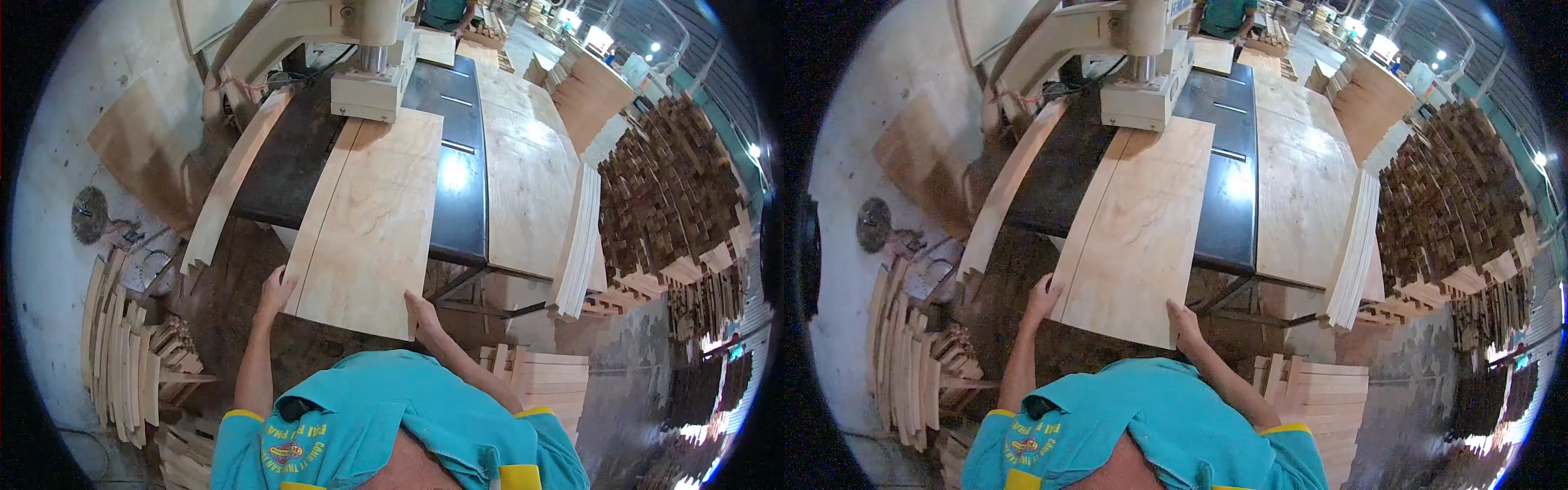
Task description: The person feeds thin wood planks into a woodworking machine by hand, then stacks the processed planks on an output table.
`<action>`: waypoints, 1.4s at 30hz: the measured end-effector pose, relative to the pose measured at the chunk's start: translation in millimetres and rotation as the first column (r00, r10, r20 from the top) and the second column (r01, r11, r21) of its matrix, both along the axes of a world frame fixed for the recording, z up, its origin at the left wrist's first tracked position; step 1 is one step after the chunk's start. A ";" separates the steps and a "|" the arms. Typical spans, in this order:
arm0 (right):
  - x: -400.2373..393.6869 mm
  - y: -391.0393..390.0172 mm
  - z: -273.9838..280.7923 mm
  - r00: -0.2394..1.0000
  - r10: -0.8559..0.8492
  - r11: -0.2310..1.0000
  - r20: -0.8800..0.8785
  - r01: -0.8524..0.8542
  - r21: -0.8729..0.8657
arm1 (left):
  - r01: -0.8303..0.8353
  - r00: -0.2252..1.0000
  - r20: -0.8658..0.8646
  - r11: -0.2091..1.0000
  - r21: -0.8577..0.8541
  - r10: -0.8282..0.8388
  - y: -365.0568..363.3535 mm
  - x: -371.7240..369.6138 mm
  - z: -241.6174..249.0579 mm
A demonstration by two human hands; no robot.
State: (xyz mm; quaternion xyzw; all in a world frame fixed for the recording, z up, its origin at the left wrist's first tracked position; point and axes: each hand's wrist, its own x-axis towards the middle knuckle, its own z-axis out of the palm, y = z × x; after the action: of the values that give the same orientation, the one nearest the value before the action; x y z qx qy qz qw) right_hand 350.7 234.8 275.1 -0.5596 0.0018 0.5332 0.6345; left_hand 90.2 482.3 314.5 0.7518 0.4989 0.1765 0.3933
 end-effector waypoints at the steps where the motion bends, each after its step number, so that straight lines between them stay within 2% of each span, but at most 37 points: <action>1: -6.1 -6.2 -1.8 1.000 -0.010 1.000 -0.001 0.010 -0.003 | 0.010 1.000 -0.001 1.000 -0.003 -0.010 3.0 -3.7 -11.1; 3: -18.3 -18.7 -3.1 0.998 -0.052 0.996 0.031 0.050 0.076 | 0.077 0.997 0.032 0.981 -0.179 -0.072 9.8 -17.7 -45.2; 4: -24.2 -25.0 -3.0 0.997 -0.065 0.995 0.030 0.063 0.071 | 0.089 0.996 0.031 0.979 -0.183 -0.085 4.8 -22.9 -47.9; 6: -34.7 -36.8 -2.3 0.991 -0.125 0.983 0.047 0.117 0.140 | 0.145 0.931 0.363 0.863 -0.483 0.046 -7.6 -34.9 -46.0; 7: -37.3 -45.6 -1.2 0.989 -0.141 0.982 0.045 0.134 0.136 | 0.159 0.932 0.361 0.859 -0.487 0.032 -16.6 -40.6 -41.1; 9: -34.1 -70.5 0.2 0.976 -0.122 0.989 0.180 0.134 -0.055 | 0.099 0.956 0.290 0.872 -0.480 0.051 -38.5 -48.7 -24.1; 10: -29.0 -81.5 0.8 0.972 -0.149 0.985 0.180 0.162 -0.058 | 0.124 0.957 0.289 0.867 -0.482 0.024 -48.2 -50.9 -19.2; 12: -17.5 -106.0 1.4 0.950 -0.230 0.973 0.211 0.230 0.029 | 0.065 0.956 0.279 0.861 -0.505 0.092 -66.9 -58.3 -12.0; 13: -9.5 -120.7 14.0 0.936 -0.170 0.977 0.309 0.202 -0.074 | 0.085 0.961 0.268 0.856 -0.510 0.064 -76.1 -62.4 -8.0; 14: 3.7 -140.8 14.8 0.945 -0.119 0.975 0.304 0.169 -0.143 | 0.072 0.952 0.291 0.857 -0.510 0.093 -84.1 -65.5 -4.2; 16: 18.7 -172.7 16.8 0.940 -0.134 0.987 0.314 0.156 -0.047 | 0.070 0.945 0.308 0.858 -0.509 0.106 -92.2 -73.4 1.6; 18: 8.5 -188.3 68.0 0.934 -0.129 0.979 0.334 0.173 -0.108 | -0.032 0.985 0.147 0.920 -0.390 0.096 -100.2 -82.8 4.2; 19: 3.5 -195.0 86.5 0.928 -0.100 0.971 0.359 0.170 -0.168 | -0.031 0.985 0.149 0.936 -0.350 0.088 -103.5 -89.8 2.8; 22: -9.9 -223.9 43.3 0.906 -0.034 0.962 0.421 0.145 -0.234 | -0.070 0.989 0.102 0.947 -0.315 0.107 -109.0 -108.7 -16.3; 23: -18.5 -225.3 35.3 0.891 -0.113 0.961 0.440 0.211 -0.181 | -0.069 0.996 0.043 0.982 -0.178 0.077 -115.5 -108.3 -13.4; 24: -23.7 -228.4 29.6 0.892 -0.106 0.963 0.440 0.202 -0.177 | -0.078 0.995 0.043 0.982 -0.174 0.087 -123.8 -109.6 -7.9; 26: -27.4 -226.0 23.7 0.910 -0.298 0.941 0.289 0.331 -0.073 | -0.094 0.995 -0.027 0.995 -0.032 0.094 -142.7 -112.9 7.1; 27: -28.1 -225.4 21.7 0.912 -0.292 0.944 0.288 0.323 -0.067 | -0.145 0.983 -0.115 0.989 -0.023 0.141 -151.7 -117.6 12.3; 28: -28.9 -226.1 20.4 0.903 -0.321 0.934 0.286 0.352 -0.063 | -0.152 0.982 -0.114 0.988 -0.020 0.148 -158.6 -126.3 12.6; 30: -27.5 -224.4 20.0 0.882 -0.377 0.911 0.282 0.408 -0.059 | -0.084 0.988 -0.119 0.992 0.091 0.094 -174.3 -147.6 8.5; 31: -25.5 -219.0 20.6 0.885 -0.373 0.914 0.280 0.402 -0.056 | -0.090 0.988 -0.119 0.991 0.094 0.101 -179.5 -161.5 -2.5; 33: -21.7 -206.6 21.2 0.836 -0.492 0.858 0.245 0.513 -0.030 | -0.046 0.958 -0.271 0.986 0.161 0.088 -181.4 -181.4 -25.3; 37: 20.1 -181.0 0.9 0.812 -0.548 0.828 0.201 0.560 -0.006 | -0.048 0.964 -0.255 0.993 0.109 0.075 -176.0 -147.2 3.0; 39: 53.6 -157.7 7.3 0.787 -0.599 0.800 0.144 0.585 0.134 | -0.027 0.973 -0.227 0.996 0.090 0.047 -163.9 -122.1 11.5; 41: 117.1 -151.2 -33.6 0.806 -0.538 0.837 0.247 0.545 0.045 | 0.013 0.973 -0.229 0.989 0.144 0.021 -151.1 -101.8 11.8; 42: 134.7 -140.5 -22.3 0.808 -0.538 0.837 0.241 0.545 0.044 | 0.046 0.975 -0.223 0.980 0.196 -0.001 -146.5 -91.1 12.4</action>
State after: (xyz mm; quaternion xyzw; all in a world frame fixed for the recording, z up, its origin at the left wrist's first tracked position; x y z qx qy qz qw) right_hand 485.4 94.3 252.7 -0.6055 0.0905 0.2574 0.7476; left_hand -0.9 335.8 326.9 0.8083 0.5104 0.1361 0.2600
